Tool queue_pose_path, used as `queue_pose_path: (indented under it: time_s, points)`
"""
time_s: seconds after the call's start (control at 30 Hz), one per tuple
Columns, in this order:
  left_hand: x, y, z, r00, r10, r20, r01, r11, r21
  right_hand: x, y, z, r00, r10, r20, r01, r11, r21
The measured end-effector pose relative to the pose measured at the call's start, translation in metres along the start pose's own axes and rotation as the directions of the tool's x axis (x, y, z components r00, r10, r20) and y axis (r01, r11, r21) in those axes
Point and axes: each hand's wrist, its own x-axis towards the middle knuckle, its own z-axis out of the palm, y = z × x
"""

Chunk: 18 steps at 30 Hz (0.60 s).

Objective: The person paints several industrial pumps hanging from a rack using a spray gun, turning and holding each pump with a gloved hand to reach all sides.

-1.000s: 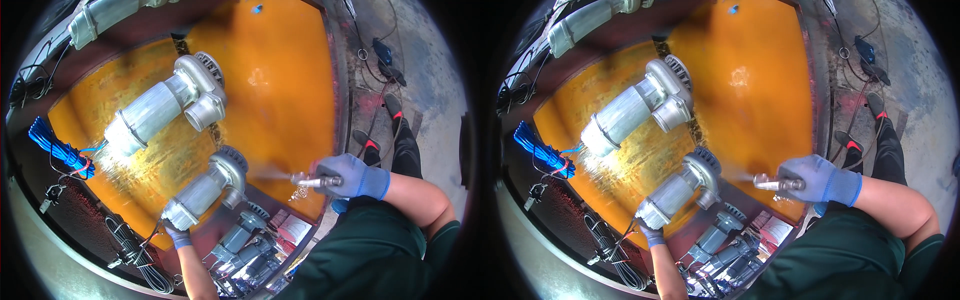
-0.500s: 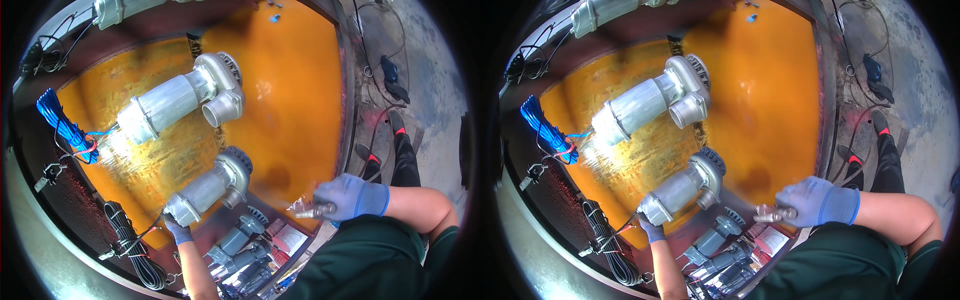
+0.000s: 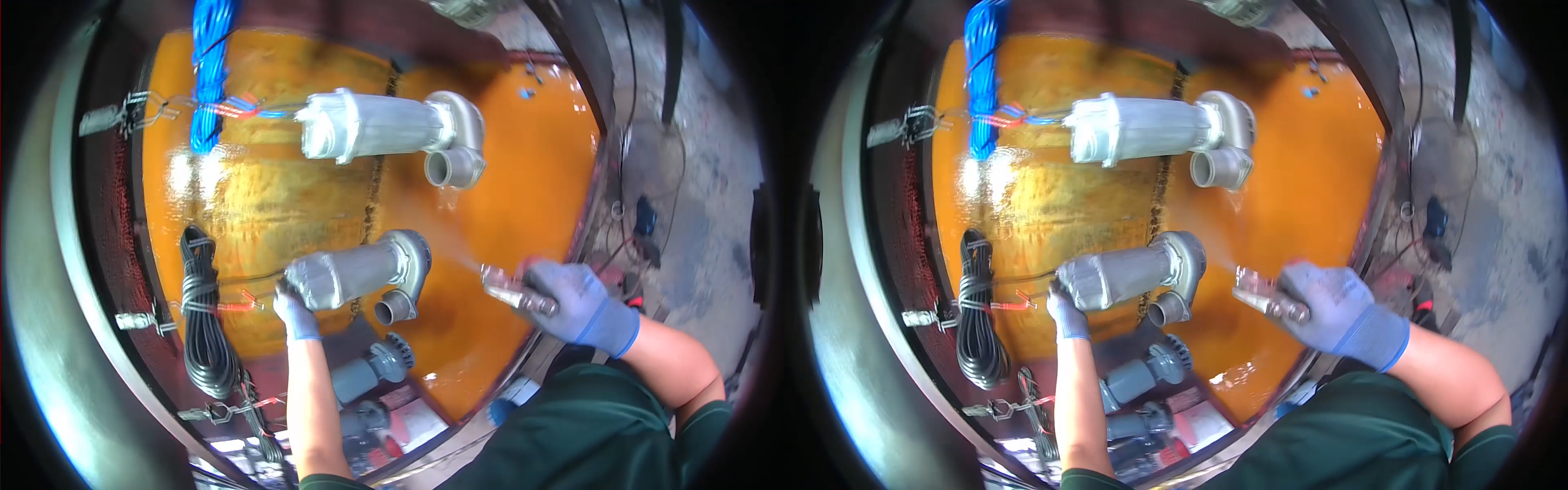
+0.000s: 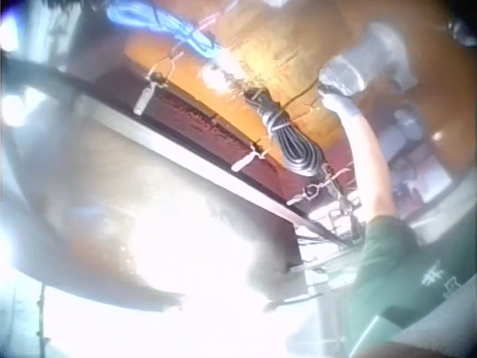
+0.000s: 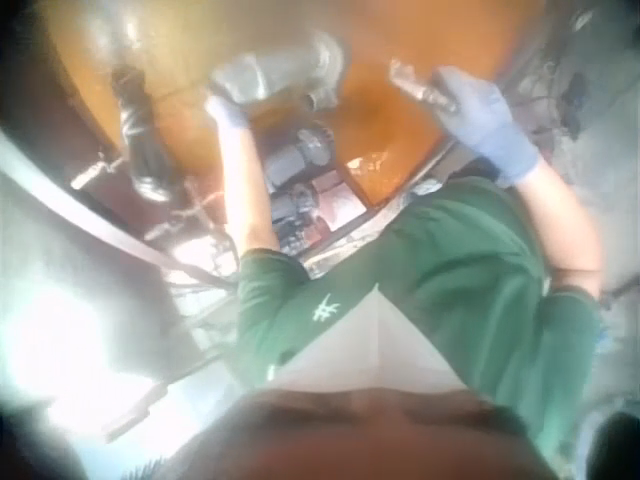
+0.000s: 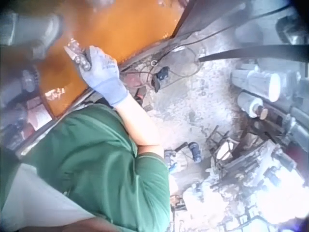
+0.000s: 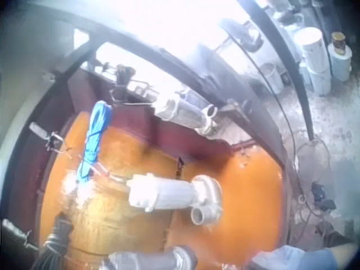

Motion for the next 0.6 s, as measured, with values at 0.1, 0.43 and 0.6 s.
queue_pose_path:
  time_s: [0.1,0.43,0.6]
  points:
    - [0.018,-0.008,-0.040,0.937,0.122,-0.327,-0.122,0.992,0.021,-0.002,-0.055,0.004,0.925,-0.040,0.377,0.021,0.998,0.056]
    - [-0.005,-0.029,-0.002,0.730,0.436,-0.527,-0.196,0.871,0.450,0.033,-0.136,0.031,0.934,0.146,0.325,-0.091,0.979,-0.180]
    - [-0.009,-0.008,0.028,0.819,0.275,-0.503,-0.070,0.919,0.389,0.018,-0.131,0.042,0.724,0.196,0.661,-0.097,0.978,-0.183]
